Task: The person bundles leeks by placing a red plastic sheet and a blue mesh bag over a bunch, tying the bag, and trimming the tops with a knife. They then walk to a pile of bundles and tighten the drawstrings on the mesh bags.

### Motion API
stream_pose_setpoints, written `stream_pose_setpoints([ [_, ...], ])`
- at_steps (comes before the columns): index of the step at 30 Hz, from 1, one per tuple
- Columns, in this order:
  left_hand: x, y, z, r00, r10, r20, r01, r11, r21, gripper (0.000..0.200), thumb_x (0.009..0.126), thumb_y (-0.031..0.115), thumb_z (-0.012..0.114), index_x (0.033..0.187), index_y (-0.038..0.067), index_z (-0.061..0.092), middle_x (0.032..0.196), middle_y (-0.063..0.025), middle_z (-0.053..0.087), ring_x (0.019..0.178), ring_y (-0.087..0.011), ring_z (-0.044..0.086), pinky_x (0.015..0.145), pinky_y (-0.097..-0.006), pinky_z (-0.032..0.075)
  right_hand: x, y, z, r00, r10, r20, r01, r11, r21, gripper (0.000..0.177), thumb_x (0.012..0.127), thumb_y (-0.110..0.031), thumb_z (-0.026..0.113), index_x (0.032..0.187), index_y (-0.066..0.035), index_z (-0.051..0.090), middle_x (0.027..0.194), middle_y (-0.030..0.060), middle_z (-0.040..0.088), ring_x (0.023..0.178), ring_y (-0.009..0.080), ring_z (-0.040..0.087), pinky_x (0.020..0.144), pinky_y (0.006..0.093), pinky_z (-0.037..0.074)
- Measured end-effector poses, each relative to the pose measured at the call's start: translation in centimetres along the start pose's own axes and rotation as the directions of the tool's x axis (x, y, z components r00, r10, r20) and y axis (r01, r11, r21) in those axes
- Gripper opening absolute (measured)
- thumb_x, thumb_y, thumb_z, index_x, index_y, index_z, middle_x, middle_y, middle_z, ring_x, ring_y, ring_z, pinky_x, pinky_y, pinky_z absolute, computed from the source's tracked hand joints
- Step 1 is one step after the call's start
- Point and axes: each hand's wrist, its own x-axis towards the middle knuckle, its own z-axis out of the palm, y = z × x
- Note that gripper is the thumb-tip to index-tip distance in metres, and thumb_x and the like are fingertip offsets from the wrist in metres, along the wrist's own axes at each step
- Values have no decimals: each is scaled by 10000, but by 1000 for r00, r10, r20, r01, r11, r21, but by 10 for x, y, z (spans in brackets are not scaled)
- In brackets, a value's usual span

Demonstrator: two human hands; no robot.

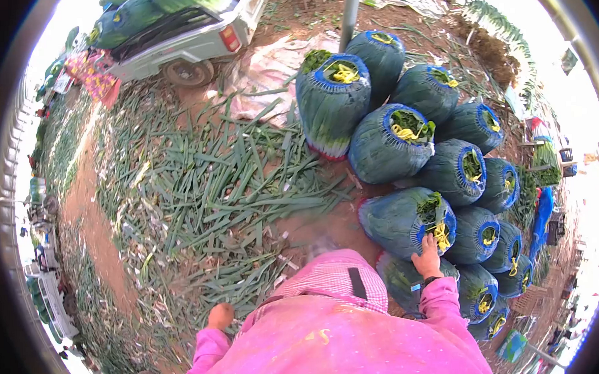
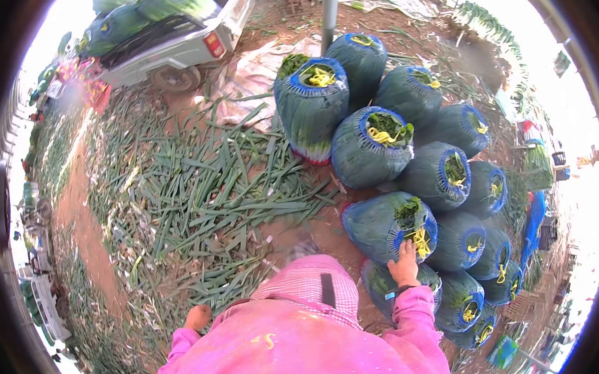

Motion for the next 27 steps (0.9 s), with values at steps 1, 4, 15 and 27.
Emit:
stream_pose_setpoints([
  [1, 10, 11, 2, 999, 6, 35, -4, 999, -53, 292, 820, 288, 516, 923, 65, 674, 907, -228, 646, 907, -415, 608, 797, -477, 483, 0, -8, -3, 999, 36, -15, -36, 999, 5, 814, 698, -195, 670, 1380, 55, 302, 1480, 252, 210, 1380, 399, 180, 1128, 396, 219],
  [4, 53, 49, -9, 997, 24, 75, -21, 999, -38, 296, 819, 277, 520, 959, 65, 673, 930, -223, 648, 924, -409, 606, 813, -460, 482, 1, -12, 9, 997, 76, -29, -76, 997, -27, 836, 698, -176, 680, 1385, 68, 271, 1489, 257, 154, 1377, 440, 133, 1134, 420, 196],
  [15, 122, 125, -40, 988, 152, -7, -151, 974, -166, 276, 802, 254, 552, 959, 61, 673, 919, -205, 662, 919, -379, 620, 825, -438, 478, 4, -16, 6, 996, 39, -76, -42, 998, -39, 742, 706, -131, 633, 1335, 113, 323, 1456, 282, 221, 1357, 440, 192, 1119, 413, 238],
  [27, 87, 134, -52, 983, 174, -60, -176, 983, -44, 265, 813, 272, 566, 959, 83, 681, 915, -197, 661, 891, -383, 626, 796, -439, 492, 16, -9, 9, 982, 6, -189, -15, 999, -48, 478, 757, -112, 572, 1189, 74, 489, 1391, 249, 368, 1294, 395, 354, 1013, 407, 392],
])
